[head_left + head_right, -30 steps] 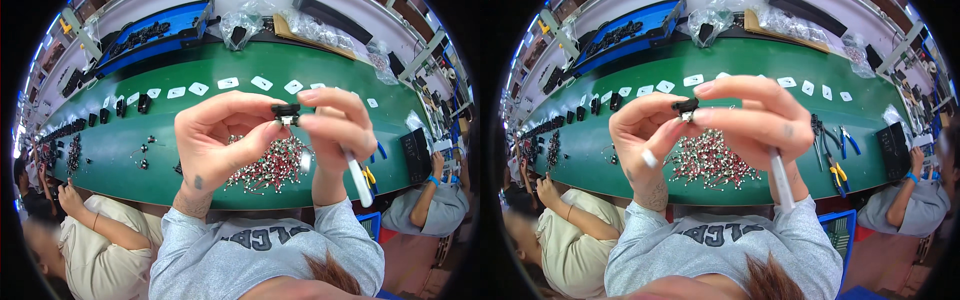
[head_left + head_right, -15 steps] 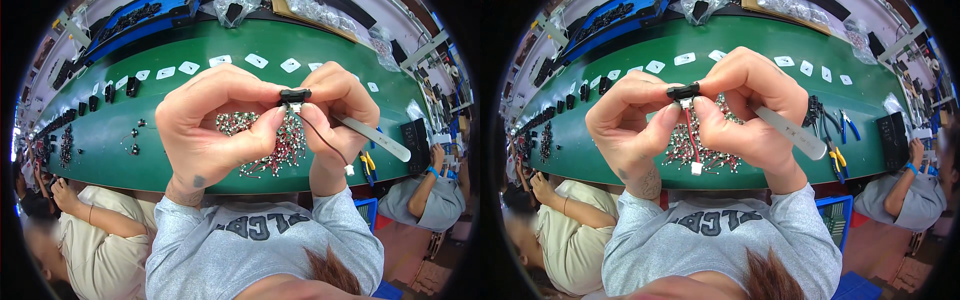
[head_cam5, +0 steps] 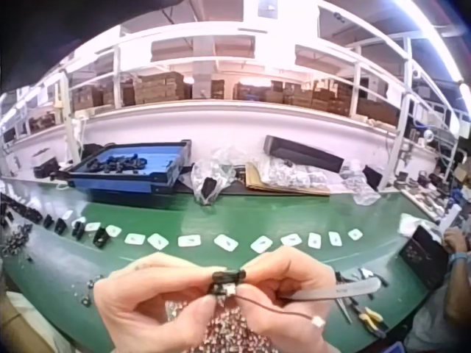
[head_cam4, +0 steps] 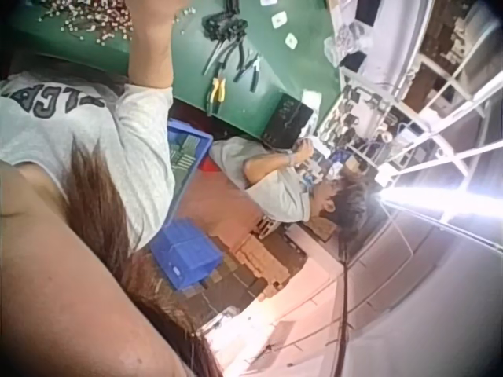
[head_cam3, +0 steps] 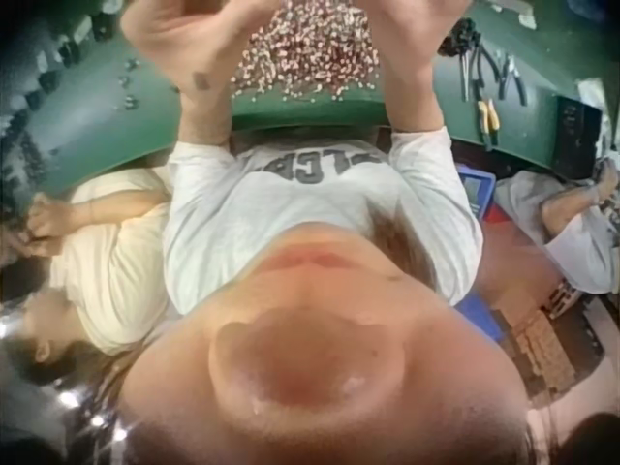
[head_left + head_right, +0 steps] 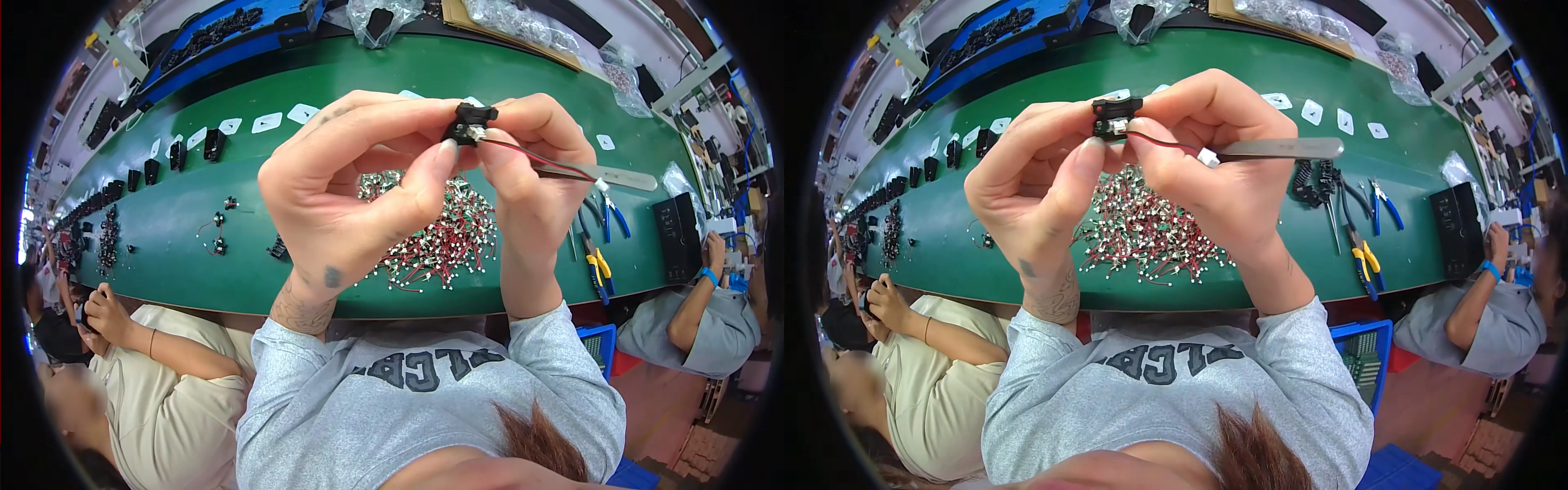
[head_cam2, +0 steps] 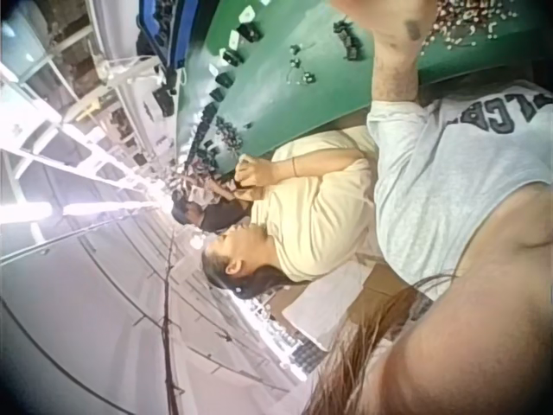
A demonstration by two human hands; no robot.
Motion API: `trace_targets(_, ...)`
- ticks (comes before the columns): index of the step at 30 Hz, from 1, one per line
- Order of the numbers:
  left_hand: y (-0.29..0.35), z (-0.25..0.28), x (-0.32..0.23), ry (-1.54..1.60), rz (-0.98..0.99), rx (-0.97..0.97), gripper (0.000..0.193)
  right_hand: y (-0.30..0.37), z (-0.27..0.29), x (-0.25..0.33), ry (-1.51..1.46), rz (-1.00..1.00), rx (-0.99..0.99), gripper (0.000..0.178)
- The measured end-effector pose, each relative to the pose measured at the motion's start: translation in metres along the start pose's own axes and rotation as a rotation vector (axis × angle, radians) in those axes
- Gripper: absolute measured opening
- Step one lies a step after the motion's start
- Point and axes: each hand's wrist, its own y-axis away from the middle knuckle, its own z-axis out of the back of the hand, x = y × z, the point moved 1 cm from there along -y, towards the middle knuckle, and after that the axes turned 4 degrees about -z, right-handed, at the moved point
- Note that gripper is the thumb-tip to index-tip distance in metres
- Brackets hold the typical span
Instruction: Assemble small electronic components by inserting and securing thin wires into plastic connectors using tweezers.
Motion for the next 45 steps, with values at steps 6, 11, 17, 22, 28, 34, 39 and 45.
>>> trace_targets(6, -0.002, 0.007, 0.002, -0.134, -0.145, 0.041, 0.028, -0.001, 0.008, -0.003, 0.082, -0.059, 0.178, 0.018)
trace_targets(11, -0.002, 0.009, 0.002, -0.213, -0.200, 0.085, 0.030, 0.001, 0.007, 0.000, 0.150, -0.004, 0.171, 0.017)
trace_targets(17, -0.005, 0.012, -0.003, -0.271, -0.194, 0.176, 0.034, 0.004, 0.008, 0.004, 0.275, 0.057, 0.200, 0.014)
trace_targets(22, -0.001, 0.009, -0.002, -0.052, 0.044, 0.156, 0.033, 0.004, 0.007, 0.000, 0.075, -0.094, 0.243, 0.010)
trace_targets(28, 0.014, 0.006, -0.010, 0.162, 0.232, -0.016, 0.030, 0.000, 0.007, 0.000, -0.122, -0.314, 0.374, 0.005)
trace_targets(34, 0.038, 0.011, -0.025, 0.186, 0.413, -0.077, 0.030, -0.002, 0.016, 0.022, 0.278, -0.339, 0.534, 0.005)
trace_targets(39, 0.066, 0.005, -0.036, -0.002, 0.318, -0.123, 0.026, 0.000, 0.017, 0.025, 0.224, -0.353, 0.533, 0.007)
trace_targets(45, 0.087, 0.012, -0.053, -0.166, 0.368, -0.244, 0.019, 0.010, 0.003, 0.003, 0.187, -0.451, 0.815, 0.008)
